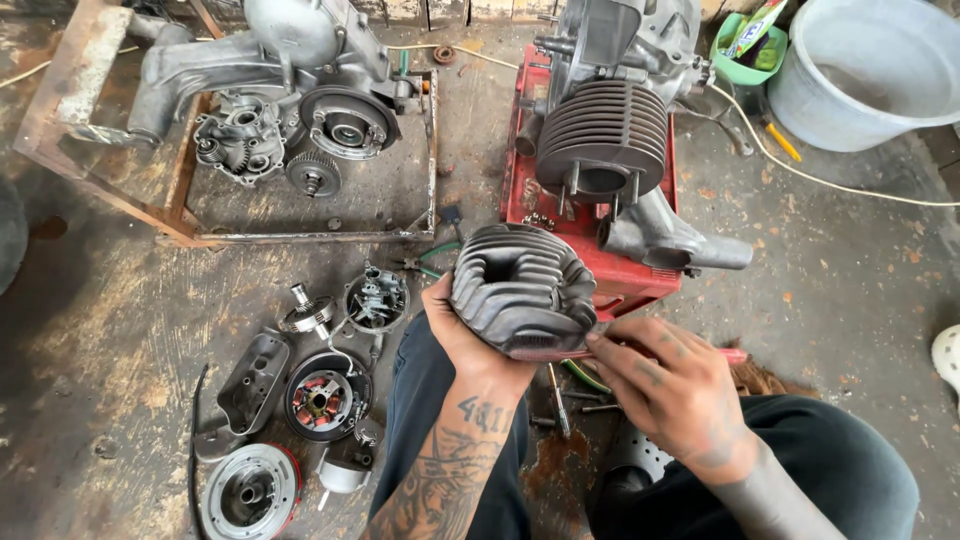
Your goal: Cleaning a motorcycle engine cylinder head using brushes
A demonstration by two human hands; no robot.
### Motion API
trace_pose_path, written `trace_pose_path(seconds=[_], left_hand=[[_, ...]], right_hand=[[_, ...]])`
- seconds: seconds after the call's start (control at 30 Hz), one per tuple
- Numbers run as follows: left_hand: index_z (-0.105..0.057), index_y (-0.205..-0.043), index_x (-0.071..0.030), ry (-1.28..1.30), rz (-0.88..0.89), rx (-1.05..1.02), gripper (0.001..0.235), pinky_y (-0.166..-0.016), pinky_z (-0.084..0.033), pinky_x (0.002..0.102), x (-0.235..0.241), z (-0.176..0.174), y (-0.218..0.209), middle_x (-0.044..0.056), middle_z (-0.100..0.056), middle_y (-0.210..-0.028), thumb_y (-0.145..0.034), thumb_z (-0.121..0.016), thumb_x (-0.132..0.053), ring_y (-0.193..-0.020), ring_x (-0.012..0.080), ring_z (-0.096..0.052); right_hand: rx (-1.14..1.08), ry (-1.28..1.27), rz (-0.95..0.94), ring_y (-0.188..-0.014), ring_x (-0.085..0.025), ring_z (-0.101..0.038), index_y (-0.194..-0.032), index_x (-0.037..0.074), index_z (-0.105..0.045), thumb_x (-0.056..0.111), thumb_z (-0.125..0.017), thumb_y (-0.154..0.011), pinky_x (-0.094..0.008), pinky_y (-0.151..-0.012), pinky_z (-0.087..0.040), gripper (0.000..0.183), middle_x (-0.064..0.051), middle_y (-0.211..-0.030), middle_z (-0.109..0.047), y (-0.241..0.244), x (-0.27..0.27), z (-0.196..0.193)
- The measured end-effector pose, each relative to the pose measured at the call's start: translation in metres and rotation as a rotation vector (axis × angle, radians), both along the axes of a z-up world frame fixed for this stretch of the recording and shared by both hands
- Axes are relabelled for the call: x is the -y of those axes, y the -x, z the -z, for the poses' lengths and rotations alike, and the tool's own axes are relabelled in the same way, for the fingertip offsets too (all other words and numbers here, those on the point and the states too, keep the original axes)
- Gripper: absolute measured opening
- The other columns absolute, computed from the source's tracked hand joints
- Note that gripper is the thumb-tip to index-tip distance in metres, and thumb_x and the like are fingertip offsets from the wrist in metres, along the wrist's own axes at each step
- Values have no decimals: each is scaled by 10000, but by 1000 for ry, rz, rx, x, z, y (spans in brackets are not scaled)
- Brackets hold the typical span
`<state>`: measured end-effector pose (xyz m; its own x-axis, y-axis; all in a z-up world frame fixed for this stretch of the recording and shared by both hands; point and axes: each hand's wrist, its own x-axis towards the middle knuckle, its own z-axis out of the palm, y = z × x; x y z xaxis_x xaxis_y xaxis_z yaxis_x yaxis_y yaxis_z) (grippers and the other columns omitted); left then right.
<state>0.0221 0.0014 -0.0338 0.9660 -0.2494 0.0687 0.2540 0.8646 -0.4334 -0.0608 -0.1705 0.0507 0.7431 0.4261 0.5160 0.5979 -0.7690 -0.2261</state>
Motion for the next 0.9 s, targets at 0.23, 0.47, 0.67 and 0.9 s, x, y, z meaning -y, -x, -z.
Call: trace_pose_path(seconds=[0.23,0.47,0.67,0.9], left_hand=[[-598,-885,-118,-338,-14,-60,270,-795,-442,286,0,5,10,-1,-613,-865,-951,-490,-357,-788,121,-542],[-647,-1108,-33,-498,102,-55,478,-910,-512,420,-4,-6,15,128,-704,-1073,-919,-511,-451,-946,250,-649],[-658,-1109,-42,-549,142,-108,485,-921,-518,458,-7,-9,7,152,-703,-1078,-865,-547,-446,-954,282,-655],[-673,-1111,-55,-608,188,-231,507,-937,-526,509,-7,1,11,184,-703,-1084,-791,-596,-441,-966,325,-664]], right_hand=[[-31,-149,237,-688,-151,-610,-1060,6,-760,37,-796,-845,-275,-553,-494,219,-88,-1066,-654,-7,16,-4],[-63,-203,120,-762,-157,-619,-1051,39,-782,75,-806,-808,-273,-639,-496,246,-81,-1065,-687,-15,24,-3],[-93,-335,145,-756,-140,-627,-1049,15,-771,18,-809,-796,-252,-645,-507,256,-81,-1063,-696,-11,28,-9],[-165,-396,320,-740,-140,-582,-1065,-19,-774,-28,-774,-863,-253,-679,-478,202,-76,-1016,-684,-24,48,-14]])
